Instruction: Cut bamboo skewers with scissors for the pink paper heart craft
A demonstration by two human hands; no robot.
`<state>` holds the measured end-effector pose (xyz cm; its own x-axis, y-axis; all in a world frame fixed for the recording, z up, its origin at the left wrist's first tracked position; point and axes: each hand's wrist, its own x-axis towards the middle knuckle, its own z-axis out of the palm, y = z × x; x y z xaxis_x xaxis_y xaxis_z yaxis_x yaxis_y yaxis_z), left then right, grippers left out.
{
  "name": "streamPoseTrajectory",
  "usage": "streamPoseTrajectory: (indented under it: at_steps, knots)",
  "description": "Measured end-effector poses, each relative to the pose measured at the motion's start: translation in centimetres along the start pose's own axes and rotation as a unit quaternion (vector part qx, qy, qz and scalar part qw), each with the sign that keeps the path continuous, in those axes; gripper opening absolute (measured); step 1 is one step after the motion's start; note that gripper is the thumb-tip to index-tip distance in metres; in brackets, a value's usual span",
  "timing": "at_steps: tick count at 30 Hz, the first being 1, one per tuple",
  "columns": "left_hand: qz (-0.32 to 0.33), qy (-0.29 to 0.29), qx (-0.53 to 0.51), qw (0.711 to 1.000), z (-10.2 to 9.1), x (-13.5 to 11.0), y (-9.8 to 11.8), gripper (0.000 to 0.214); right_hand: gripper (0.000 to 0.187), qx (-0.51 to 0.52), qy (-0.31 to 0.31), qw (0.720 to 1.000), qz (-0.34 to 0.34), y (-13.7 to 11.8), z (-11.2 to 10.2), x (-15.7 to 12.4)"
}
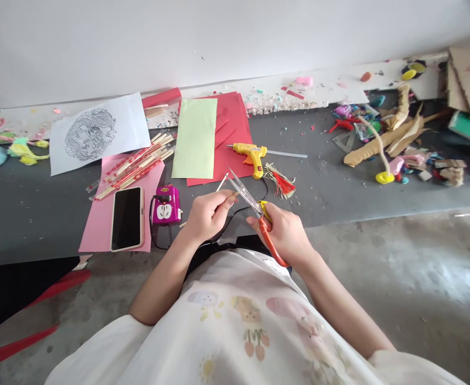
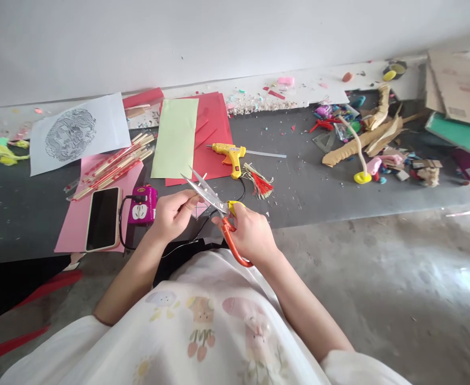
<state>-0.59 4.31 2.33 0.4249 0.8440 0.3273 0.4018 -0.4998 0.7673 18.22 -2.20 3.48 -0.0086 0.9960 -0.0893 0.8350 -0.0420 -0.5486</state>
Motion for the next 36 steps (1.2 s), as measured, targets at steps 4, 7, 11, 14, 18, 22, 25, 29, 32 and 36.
streamPoseTrajectory:
  at_steps: [4,7,11,14,18,22,25,29,32,36]
  knots:
    - [0.014,0.023,0.022,0.999,-0.3,0.1,0.6,0.024,0.035,-0.028,0.022,0.999,-0.024,-0.2,-0.1,-0.2]
    - [0.013,0.019,0.023,0.999,-0.5,0.2,1.0,0.025,0.039,-0.037,0.032,0.998,-0.041,-0.3,-0.3,-0.3]
    - [0.018,0.019,0.03,0.999,-0.7,0.3,1.5,0.028,0.044,-0.055,0.049,0.996,-0.053,-0.4,-0.4,-0.2]
    - [0.031,0.019,0.049,0.998,-0.7,0.2,1.6,0.026,0.044,-0.059,0.047,0.995,-0.063,-0.3,-0.4,-0.1]
    - [0.051,0.007,0.079,0.996,-0.7,0.0,1.5,0.024,0.043,-0.057,0.03,0.995,-0.08,-0.4,-0.6,-0.1]
    - [0.073,-0.002,0.105,0.992,-0.9,-0.1,1.2,0.023,0.044,-0.043,0.009,0.995,-0.087,-0.4,-0.9,-0.1]
    - [0.086,-0.007,0.121,0.989,-1.0,-0.1,1.1,0.022,0.043,-0.029,-0.008,0.996,-0.085,-0.4,-1.0,-0.1]
    - [0.081,-0.019,0.135,0.987,-1.0,-0.2,1.0,0.023,0.039,-0.007,0.003,0.998,-0.062,-0.4,-0.9,-0.2]
    - [0.072,-0.025,0.121,0.99,-1.0,-0.2,1.0,0.023,0.039,0.003,0.02,0.999,-0.039,-0.5,-0.6,-0.2]
    - [0.059,-0.034,0.119,0.991,-0.9,-0.2,1.0,0.023,0.038,0.006,0.025,1.0,-0.018,-0.6,-0.4,-0.2]
